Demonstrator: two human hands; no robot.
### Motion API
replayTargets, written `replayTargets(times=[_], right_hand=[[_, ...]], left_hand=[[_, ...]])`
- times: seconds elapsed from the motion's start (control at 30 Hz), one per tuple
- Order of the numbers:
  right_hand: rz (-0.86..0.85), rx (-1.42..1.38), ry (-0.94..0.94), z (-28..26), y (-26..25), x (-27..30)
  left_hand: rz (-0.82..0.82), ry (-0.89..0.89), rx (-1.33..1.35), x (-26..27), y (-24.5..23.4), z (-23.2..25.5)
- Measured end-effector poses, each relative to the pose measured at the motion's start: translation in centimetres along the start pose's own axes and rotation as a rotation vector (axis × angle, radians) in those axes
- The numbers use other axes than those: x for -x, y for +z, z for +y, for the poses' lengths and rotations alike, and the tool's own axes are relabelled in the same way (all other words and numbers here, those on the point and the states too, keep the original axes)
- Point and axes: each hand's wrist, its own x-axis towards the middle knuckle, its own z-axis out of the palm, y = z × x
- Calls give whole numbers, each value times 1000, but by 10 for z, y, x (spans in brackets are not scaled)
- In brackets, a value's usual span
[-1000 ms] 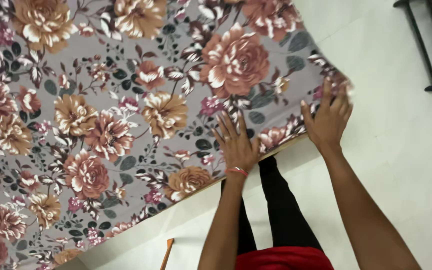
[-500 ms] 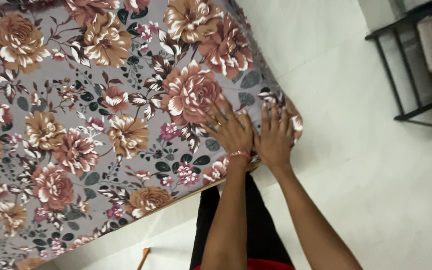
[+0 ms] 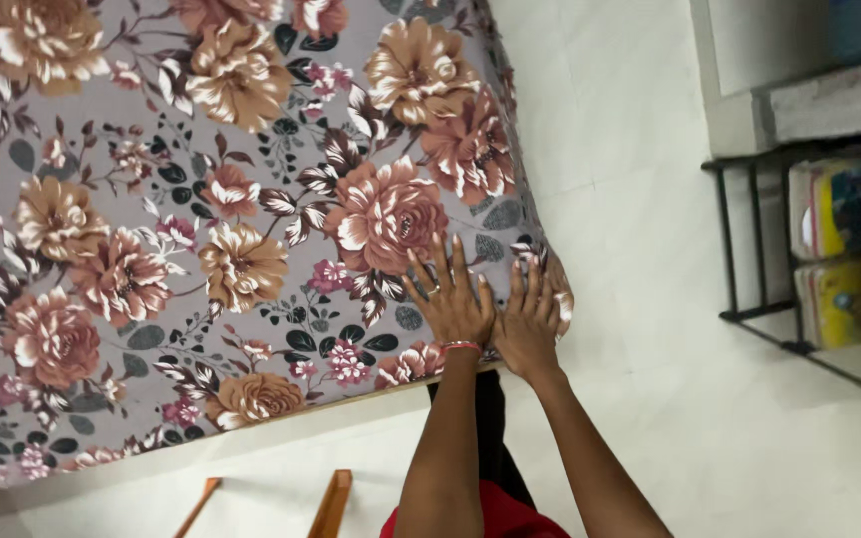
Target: The person places a stack of folded clothes on a bed, then spreads and smooths a floral patterned bedsheet over the mattress by hand.
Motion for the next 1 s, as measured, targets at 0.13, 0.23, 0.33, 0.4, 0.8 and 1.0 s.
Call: replayTargets(times=[0.13, 0.23, 0.33, 0.4, 0.8, 1.0], right_hand=[[138, -45, 33, -9, -23, -11], [182, 17, -148, -35, -43, -46], [54, 114, -509, -83, -47, -99], [-44, 174, -791, -111, -42, -127], [-42, 388, -781, -77, -83, -244], [-140, 228, -954, -119, -61, -256]], left_hand=[[-25, -15, 25, -4, -2, -2], [5, -20, -66, -2, 4, -4], [-279, -114, 33, -10, 12, -6], [-406, -150, 82, -9, 13, -8], [1, -95, 238, 0, -7, -10], [516, -352, 211, -68, 5, -10]])
